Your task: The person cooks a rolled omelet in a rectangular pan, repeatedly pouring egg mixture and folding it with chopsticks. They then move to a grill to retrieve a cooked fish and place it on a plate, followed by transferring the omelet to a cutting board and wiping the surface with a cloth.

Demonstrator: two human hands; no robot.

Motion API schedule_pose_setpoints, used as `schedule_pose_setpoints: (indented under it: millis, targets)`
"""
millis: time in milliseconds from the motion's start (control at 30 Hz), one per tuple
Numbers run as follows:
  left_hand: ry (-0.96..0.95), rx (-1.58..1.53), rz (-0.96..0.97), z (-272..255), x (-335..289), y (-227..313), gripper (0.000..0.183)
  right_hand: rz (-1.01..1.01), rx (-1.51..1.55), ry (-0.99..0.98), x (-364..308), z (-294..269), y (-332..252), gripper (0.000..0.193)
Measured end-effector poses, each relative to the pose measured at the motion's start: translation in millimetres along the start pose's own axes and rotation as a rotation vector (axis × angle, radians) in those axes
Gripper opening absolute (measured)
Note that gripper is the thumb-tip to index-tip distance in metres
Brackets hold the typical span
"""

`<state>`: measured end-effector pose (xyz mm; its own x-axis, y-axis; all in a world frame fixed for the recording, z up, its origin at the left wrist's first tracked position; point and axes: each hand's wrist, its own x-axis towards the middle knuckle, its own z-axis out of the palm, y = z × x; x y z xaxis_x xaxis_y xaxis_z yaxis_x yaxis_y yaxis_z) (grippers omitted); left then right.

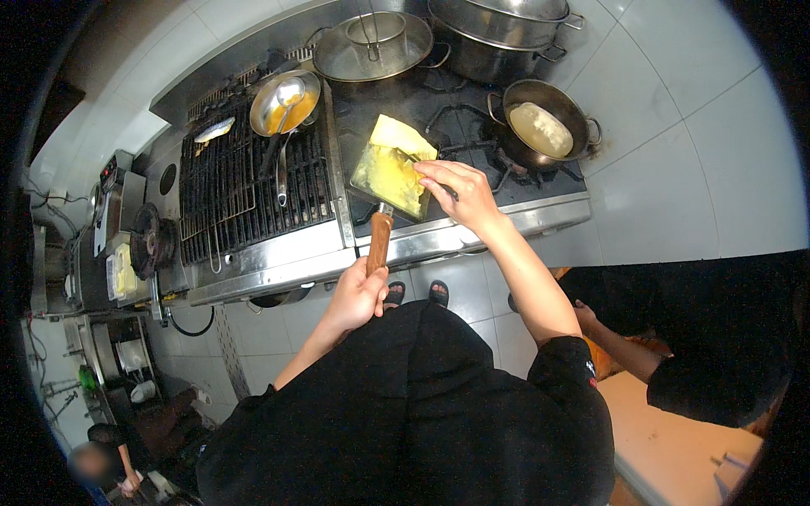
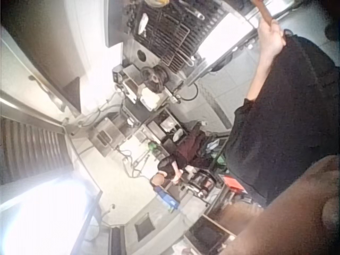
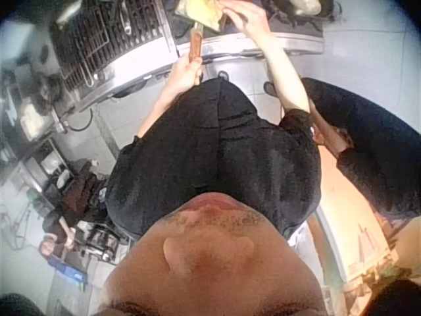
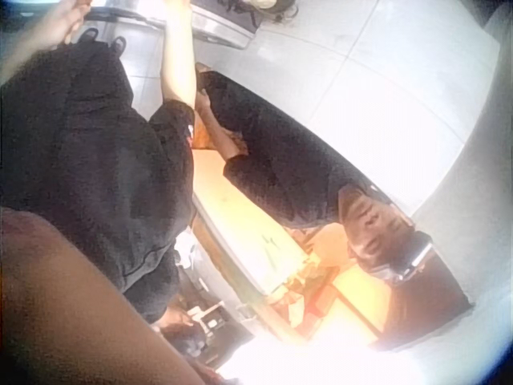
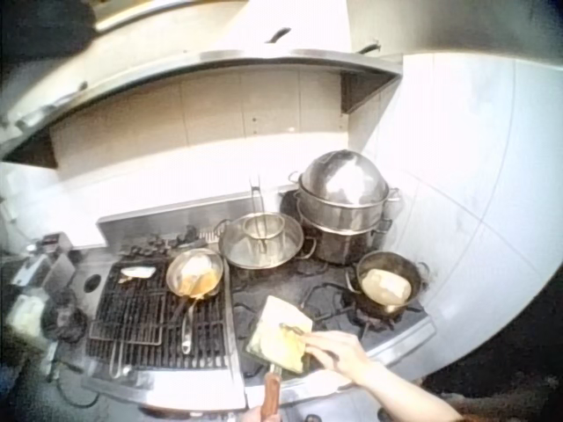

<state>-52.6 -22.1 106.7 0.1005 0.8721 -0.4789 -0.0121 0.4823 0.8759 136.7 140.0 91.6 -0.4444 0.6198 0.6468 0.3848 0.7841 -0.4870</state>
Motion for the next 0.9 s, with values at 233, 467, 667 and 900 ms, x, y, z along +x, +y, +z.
schedule_pose_setpoints:
  millis: [233,467,667,900]
  targets:
    - [0.000,-0.016,-0.005,-2,1,-2,0.018,-0.012,-0.007,-0.005,1,2,2,0.019]
    - [-0.035,-0.160,-0.040,-2,2,-2,0.015,0.018,-0.028,-0.063,3,-1,-2,0.019]
    - [-0.165,-0.457,-0.045,-11,28,-30,0.009,0.104,0.037,-0.066,11,-29,-29,0.021]
    - [-0.098,-0.438,0.012,24,85,-85,0.013,0.097,-0.085,0.089,-19,-28,-40,0.018]
